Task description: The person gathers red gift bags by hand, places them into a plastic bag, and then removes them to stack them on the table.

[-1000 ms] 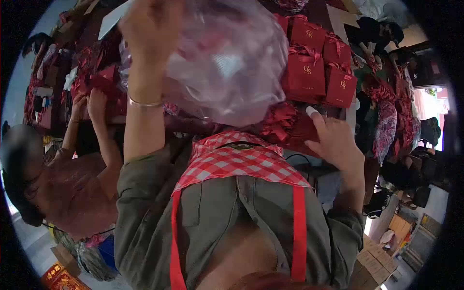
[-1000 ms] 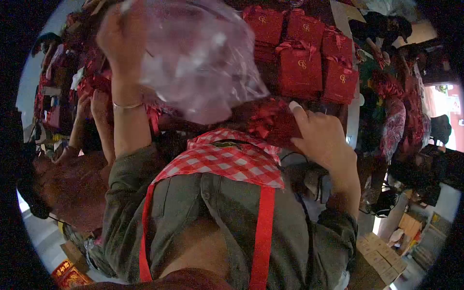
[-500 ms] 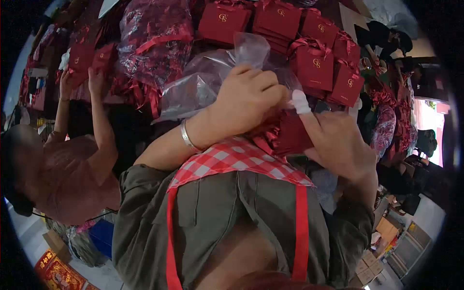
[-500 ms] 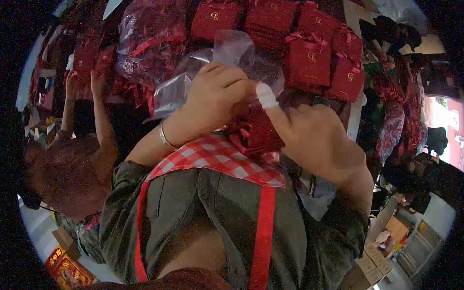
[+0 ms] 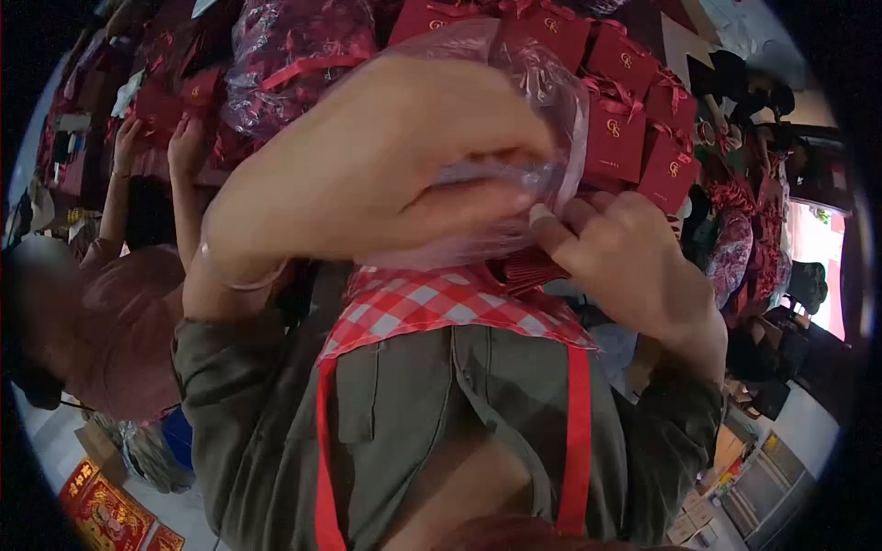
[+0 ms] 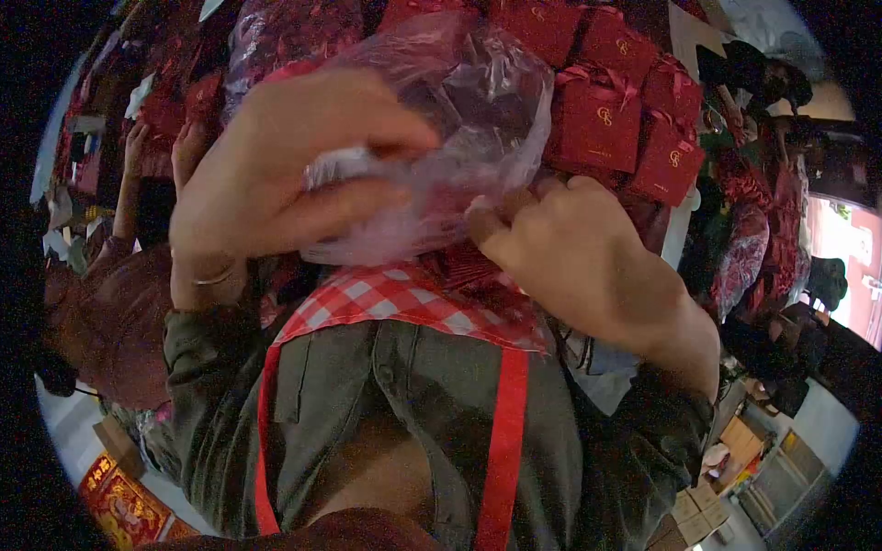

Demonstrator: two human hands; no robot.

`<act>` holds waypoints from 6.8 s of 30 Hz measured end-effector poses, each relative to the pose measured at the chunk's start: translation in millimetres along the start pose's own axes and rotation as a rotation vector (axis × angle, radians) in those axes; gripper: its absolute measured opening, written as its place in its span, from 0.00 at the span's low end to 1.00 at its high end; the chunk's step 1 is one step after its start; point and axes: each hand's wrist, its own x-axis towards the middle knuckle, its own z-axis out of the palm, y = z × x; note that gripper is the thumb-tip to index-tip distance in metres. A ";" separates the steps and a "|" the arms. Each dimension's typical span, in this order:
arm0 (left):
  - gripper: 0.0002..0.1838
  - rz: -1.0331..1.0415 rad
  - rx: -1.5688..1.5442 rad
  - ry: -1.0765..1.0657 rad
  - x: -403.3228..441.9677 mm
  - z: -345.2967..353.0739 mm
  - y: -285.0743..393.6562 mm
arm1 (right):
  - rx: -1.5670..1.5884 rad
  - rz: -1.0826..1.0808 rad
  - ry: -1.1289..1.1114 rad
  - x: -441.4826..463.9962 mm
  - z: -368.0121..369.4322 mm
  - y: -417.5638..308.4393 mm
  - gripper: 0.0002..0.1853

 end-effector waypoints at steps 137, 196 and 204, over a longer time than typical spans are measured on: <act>0.20 -0.953 -1.152 -0.913 -89.5 231.6 -187.9 | 0.112 -0.008 -0.790 129.9 162.9 9.4 0.25; 0.21 -0.712 -0.189 -0.812 -4.2 207.6 -210.1 | 0.195 0.093 -0.587 111.0 137.2 26.1 0.19; 0.32 -0.712 -0.162 -0.737 -16.8 198.3 -217.3 | 0.303 0.199 -0.740 109.4 165.5 50.6 0.25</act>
